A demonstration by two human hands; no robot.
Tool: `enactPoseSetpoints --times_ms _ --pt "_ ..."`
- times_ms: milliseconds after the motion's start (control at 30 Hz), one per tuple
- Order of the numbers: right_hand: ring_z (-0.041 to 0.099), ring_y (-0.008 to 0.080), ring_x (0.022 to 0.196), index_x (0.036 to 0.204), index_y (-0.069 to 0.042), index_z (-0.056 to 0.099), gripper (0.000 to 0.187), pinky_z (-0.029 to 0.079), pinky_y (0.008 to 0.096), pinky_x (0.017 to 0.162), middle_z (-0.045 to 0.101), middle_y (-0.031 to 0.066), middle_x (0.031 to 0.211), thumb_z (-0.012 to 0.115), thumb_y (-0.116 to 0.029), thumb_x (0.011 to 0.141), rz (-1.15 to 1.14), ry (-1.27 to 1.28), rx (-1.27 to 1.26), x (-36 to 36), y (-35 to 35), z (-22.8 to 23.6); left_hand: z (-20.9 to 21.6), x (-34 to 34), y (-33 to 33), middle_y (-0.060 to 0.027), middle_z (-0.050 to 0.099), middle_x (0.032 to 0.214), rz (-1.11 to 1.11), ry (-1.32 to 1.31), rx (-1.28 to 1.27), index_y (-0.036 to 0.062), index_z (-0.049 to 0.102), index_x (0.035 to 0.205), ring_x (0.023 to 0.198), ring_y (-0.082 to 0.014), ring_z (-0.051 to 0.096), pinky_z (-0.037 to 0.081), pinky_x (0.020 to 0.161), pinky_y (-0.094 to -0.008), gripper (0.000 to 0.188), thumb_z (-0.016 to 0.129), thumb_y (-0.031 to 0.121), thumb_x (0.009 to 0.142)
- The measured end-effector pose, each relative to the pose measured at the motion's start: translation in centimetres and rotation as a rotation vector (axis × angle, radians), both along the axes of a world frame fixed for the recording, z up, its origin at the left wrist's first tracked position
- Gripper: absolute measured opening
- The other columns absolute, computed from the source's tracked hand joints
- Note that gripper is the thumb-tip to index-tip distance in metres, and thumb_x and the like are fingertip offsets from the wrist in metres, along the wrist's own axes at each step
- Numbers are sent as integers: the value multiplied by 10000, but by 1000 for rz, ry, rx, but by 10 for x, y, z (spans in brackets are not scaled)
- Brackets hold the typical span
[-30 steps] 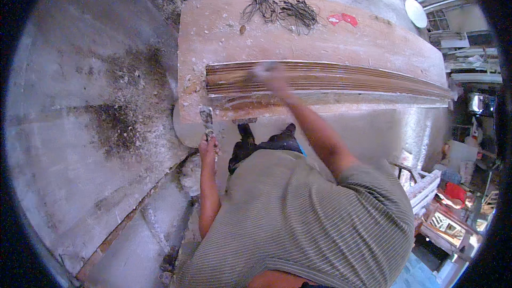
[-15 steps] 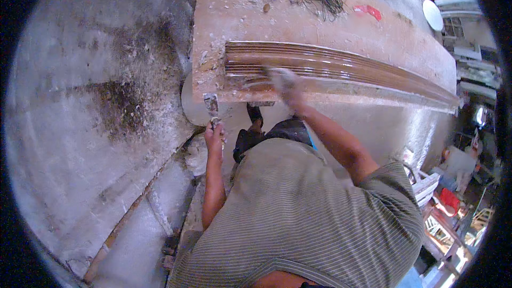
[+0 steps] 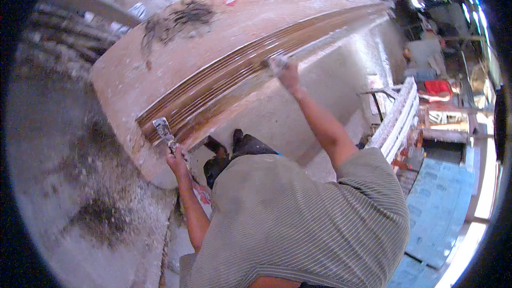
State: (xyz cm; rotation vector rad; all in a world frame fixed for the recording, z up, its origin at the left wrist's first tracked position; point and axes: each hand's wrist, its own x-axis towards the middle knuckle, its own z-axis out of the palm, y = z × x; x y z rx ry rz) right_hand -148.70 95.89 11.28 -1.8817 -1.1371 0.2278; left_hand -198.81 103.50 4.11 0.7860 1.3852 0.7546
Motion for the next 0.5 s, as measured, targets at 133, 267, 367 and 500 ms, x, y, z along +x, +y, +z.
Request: enactPoseSetpoints --times_ms 133,267,367,500 --pt "627 242 864 982 -44 678 183 493 402 763 662 117 925 589 -174 890 -189 -246 -288 83 30 -5 -78 46 24 -100 613 1082 -253 43 313 33 483 1340 821 -223 608 519 679 -343 519 642 182 868" --pt "572 328 1043 1094 -49 612 262 439 485 904 604 165 1114 532 -123 856 -251 -391 -376 22 -2 -113 11 141 10 6 507 727 -454 41 135 44 504 1243 599 -94 474 377 462 -251 354 586 209 942" --pt "606 327 984 1023 -110 644 214 484 451 829 625 163 1062 535 -58 845 15 -201 -286 -75 13 -55 8 181 24 16 485 723 -441 123 226 33 512 1212 573 -86 432 351 463 -247 332 582 228 952" --pt "642 260 847 928 -74 674 135 503 401 744 662 123 875 584 -85 828 89 233 69 8 -16 8 -81 272 28 6 494 755 -421 76 842 13 508 1222 585 -84 418 344 488 -245 353 579 227 951"
